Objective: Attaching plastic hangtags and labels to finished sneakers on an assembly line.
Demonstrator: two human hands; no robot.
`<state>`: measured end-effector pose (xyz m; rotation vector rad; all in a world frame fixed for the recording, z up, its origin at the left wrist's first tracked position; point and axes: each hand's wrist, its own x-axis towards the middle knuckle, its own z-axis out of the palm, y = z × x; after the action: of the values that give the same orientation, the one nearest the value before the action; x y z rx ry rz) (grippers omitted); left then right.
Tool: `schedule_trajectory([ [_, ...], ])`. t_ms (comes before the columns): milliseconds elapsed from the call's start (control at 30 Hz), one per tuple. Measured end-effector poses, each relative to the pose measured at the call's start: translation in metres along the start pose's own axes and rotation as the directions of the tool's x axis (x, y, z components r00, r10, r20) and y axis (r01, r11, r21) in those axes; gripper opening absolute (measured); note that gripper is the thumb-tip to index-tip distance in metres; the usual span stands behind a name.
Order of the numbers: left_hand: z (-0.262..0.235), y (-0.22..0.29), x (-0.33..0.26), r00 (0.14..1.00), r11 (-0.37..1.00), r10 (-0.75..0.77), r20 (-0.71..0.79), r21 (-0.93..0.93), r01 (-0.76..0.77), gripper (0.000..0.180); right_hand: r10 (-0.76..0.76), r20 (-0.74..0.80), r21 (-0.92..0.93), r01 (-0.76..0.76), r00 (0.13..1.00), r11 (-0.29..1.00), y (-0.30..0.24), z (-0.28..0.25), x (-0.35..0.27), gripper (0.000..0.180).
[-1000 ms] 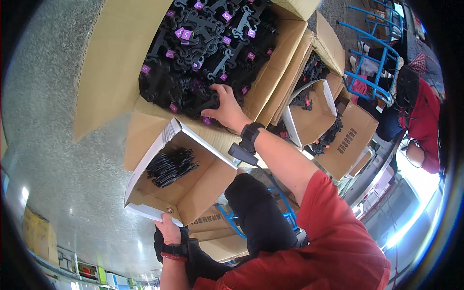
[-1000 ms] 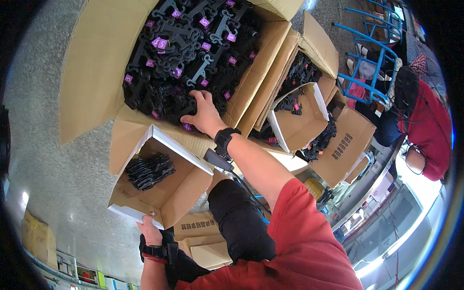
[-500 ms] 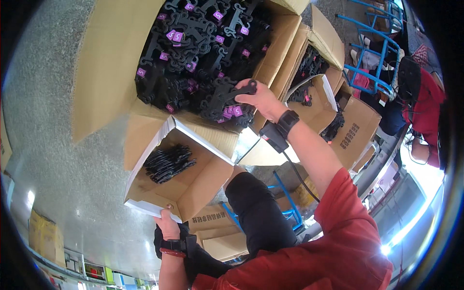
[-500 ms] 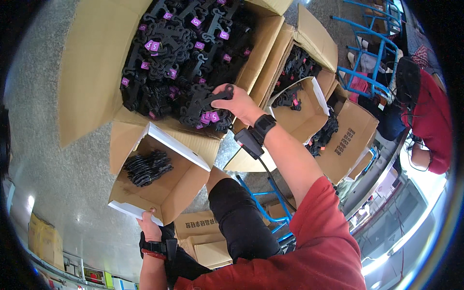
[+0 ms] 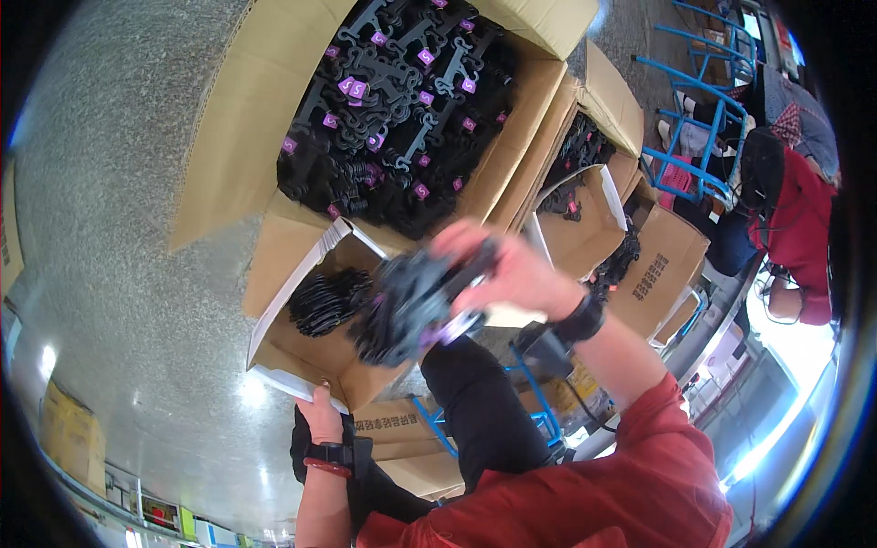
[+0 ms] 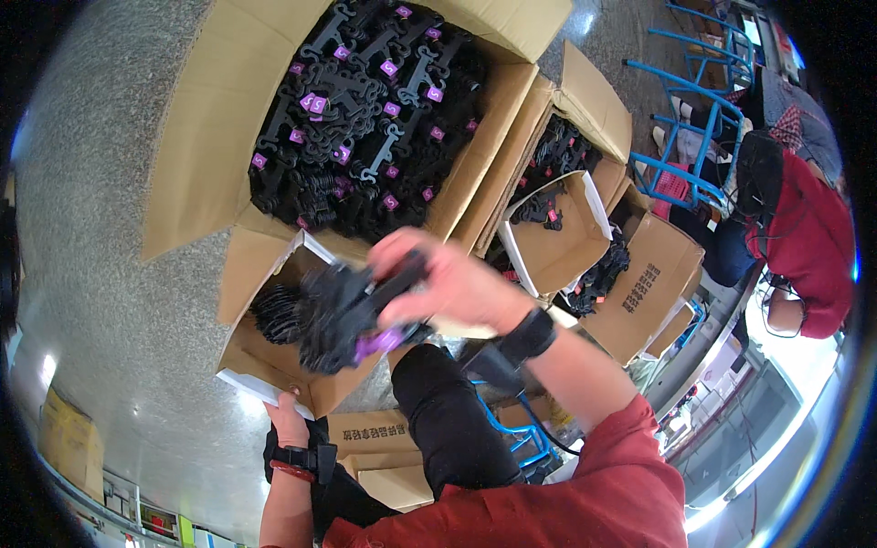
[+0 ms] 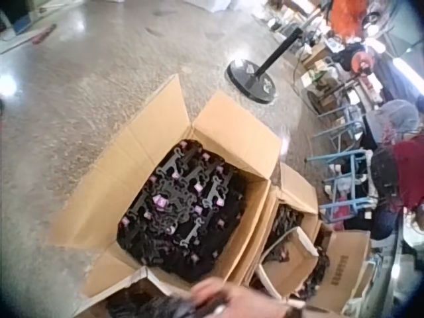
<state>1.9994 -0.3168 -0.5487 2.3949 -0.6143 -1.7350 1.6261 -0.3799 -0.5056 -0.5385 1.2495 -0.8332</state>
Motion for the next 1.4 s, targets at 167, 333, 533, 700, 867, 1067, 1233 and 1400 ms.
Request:
schedule_trajectory([
  [167,-0.008,-0.008,0.003,0.997,0.999,0.017,0.072,-0.036,-0.014,0.045,-0.418,-0.146,-0.778,0.157,0.897,0.608,0.014,0.000,0.083,0.080],
  [333,-0.016,-0.003,0.009,0.997,0.999,-0.008,0.078,0.049,0.005,0.038,-0.391,0.018,-0.973,-0.074,0.920,-0.219,0.023,-0.057,0.207,0.117],
  [533,-0.010,0.010,0.009,0.994,0.996,-0.082,0.073,-0.036,0.085,0.048,-0.357,0.063,-0.972,-0.023,0.932,-0.233,0.060,-0.040,0.229,0.101],
  [700,-0.010,0.003,0.005,0.996,0.998,-0.056,0.068,0.000,0.056,0.035,-0.445,-0.051,-0.868,0.181,0.894,0.462,0.050,-0.073,0.181,0.076],
  [867,-0.010,-0.006,0.004,0.998,0.999,-0.035,0.055,-0.031,0.037,0.037,-0.236,-0.260,-0.436,0.105,0.936,0.894,0.007,-0.041,0.100,0.077],
  [1067,-0.016,-0.026,0.006,0.998,0.998,-0.020,0.065,-0.065,0.024,0.040,-0.090,0.359,-0.763,0.348,0.929,0.544,-0.018,0.057,0.018,0.095],
  [1233,-0.022,-0.023,0.008,0.999,0.999,-0.022,0.031,-0.023,0.023,0.039,-0.431,0.047,-0.755,0.315,0.901,0.575,0.035,0.033,0.092,0.050],
  [1400,-0.019,-0.007,0.011,1.000,1.000,0.006,0.022,0.008,-0.006,0.039,-0.106,-0.359,-0.700,-0.193,0.927,0.687,0.114,0.021,0.189,0.078],
])
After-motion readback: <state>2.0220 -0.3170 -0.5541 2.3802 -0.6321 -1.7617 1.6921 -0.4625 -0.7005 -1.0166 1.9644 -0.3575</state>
